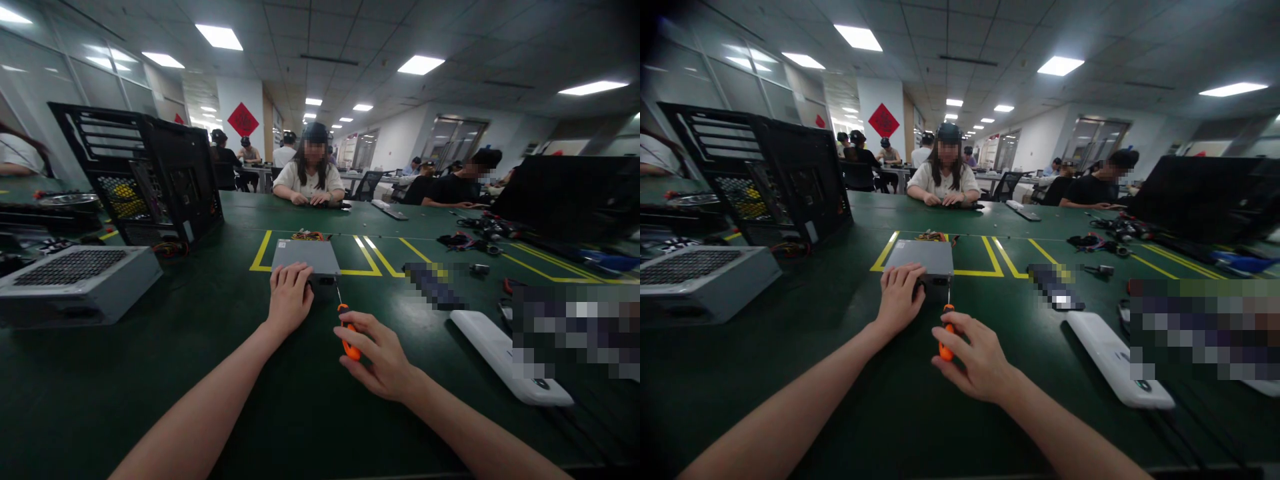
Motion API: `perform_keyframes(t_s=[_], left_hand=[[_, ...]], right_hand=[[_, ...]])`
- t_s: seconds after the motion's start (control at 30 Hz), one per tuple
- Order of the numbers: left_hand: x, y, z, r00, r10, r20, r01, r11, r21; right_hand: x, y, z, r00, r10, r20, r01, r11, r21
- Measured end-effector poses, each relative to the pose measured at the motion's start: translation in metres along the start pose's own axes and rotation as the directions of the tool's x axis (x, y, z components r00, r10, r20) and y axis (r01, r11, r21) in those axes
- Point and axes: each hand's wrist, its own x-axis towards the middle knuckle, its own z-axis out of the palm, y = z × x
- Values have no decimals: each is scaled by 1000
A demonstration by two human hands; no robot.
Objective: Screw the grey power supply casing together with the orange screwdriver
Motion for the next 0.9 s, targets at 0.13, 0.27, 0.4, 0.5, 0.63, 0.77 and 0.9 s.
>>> perform_keyframes(t_s=[0.13,0.27,0.4,0.5,0.63,0.77,0.9], left_hand=[[0,-1,-1,1000,9,21,-8,1000,-5],[0,-2,-1,999,5,33,-5,1000,10],[0,-1,-3,999,9,48,-10,1000,26],[0,0,-3,999,3,50,-4,999,32],[0,1,-2,999,-1,47,-1,999,36],[0,1,-2,999,8,44,-10,999,34],[-1,1,-1,1000,9,29,-10,1000,25]], right_hand=[[2,2,2,988,43,-146,-40,999,26],[-1,9,1,968,101,-230,-96,995,35],[-3,12,-4,961,119,-251,-126,992,-12],[-1,8,-5,967,112,-228,-126,991,-49],[0,4,-2,975,98,-201,-116,990,-79],[-2,9,1,984,39,-173,-63,989,-137],[-3,8,0,988,22,-154,-52,980,-192]])
